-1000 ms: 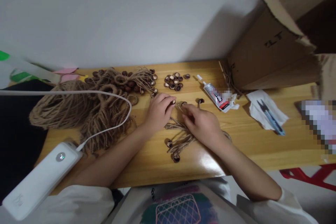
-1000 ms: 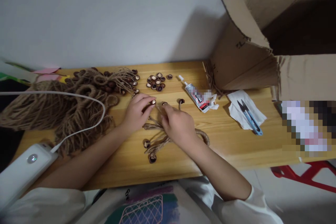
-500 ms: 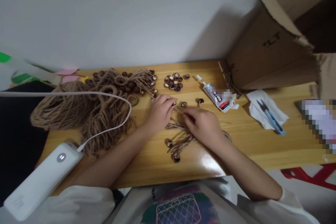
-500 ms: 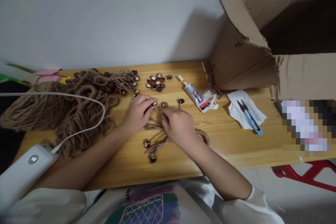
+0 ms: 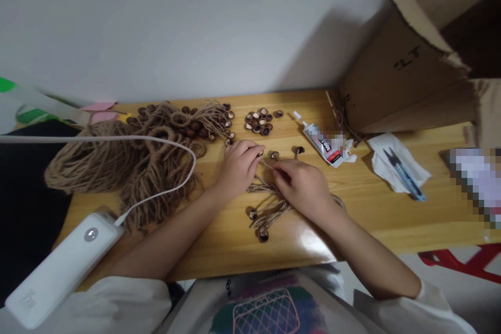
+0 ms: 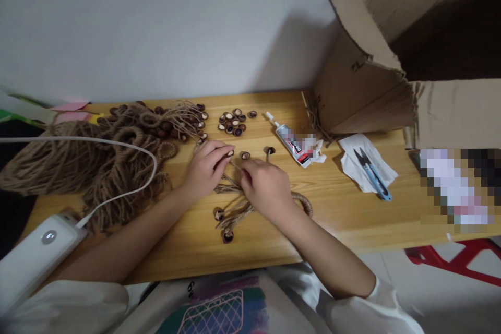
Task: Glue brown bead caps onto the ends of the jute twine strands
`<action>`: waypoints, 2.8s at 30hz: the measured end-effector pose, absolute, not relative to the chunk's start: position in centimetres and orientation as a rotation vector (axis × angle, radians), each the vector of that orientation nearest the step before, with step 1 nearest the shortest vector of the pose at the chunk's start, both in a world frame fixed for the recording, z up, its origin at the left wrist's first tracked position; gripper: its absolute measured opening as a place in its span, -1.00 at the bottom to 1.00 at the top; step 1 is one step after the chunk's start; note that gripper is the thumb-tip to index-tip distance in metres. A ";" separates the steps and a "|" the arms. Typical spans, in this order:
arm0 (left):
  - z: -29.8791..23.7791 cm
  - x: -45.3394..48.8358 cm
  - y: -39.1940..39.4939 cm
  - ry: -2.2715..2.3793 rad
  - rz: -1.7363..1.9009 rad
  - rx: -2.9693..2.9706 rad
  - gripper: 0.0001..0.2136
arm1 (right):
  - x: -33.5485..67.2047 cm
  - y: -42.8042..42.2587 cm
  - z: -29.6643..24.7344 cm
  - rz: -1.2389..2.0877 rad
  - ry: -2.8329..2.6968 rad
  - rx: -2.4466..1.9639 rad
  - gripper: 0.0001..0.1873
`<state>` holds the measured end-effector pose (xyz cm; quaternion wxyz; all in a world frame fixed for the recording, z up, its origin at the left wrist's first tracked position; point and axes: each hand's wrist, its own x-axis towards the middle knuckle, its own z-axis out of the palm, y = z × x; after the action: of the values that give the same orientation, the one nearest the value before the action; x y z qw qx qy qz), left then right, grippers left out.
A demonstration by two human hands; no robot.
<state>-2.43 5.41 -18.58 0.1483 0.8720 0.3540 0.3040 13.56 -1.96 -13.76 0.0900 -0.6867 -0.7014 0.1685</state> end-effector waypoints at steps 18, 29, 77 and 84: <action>-18.7 -2.4 5.4 1.026 0.787 2.540 -0.79 | 13.5 -1.9 -13.9 0.454 -2.027 -2.106 -0.77; -18.5 -2.4 5.4 1.044 0.781 2.502 -0.78 | 13.5 -2.0 -14.0 0.374 -1.912 -2.100 -0.73; -18.5 -2.5 5.3 1.004 0.808 2.497 -0.82 | 13.9 -1.9 -14.5 0.310 -1.835 -1.859 -0.78; -18.5 -2.5 5.3 1.009 0.786 2.486 -0.82 | 14.2 -1.7 -14.8 0.289 -1.778 -1.752 -0.77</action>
<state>-2.48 5.35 -18.52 0.1719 0.8760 0.3555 0.2769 14.24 -1.68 -14.83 0.3090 -0.6631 -0.6729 0.1092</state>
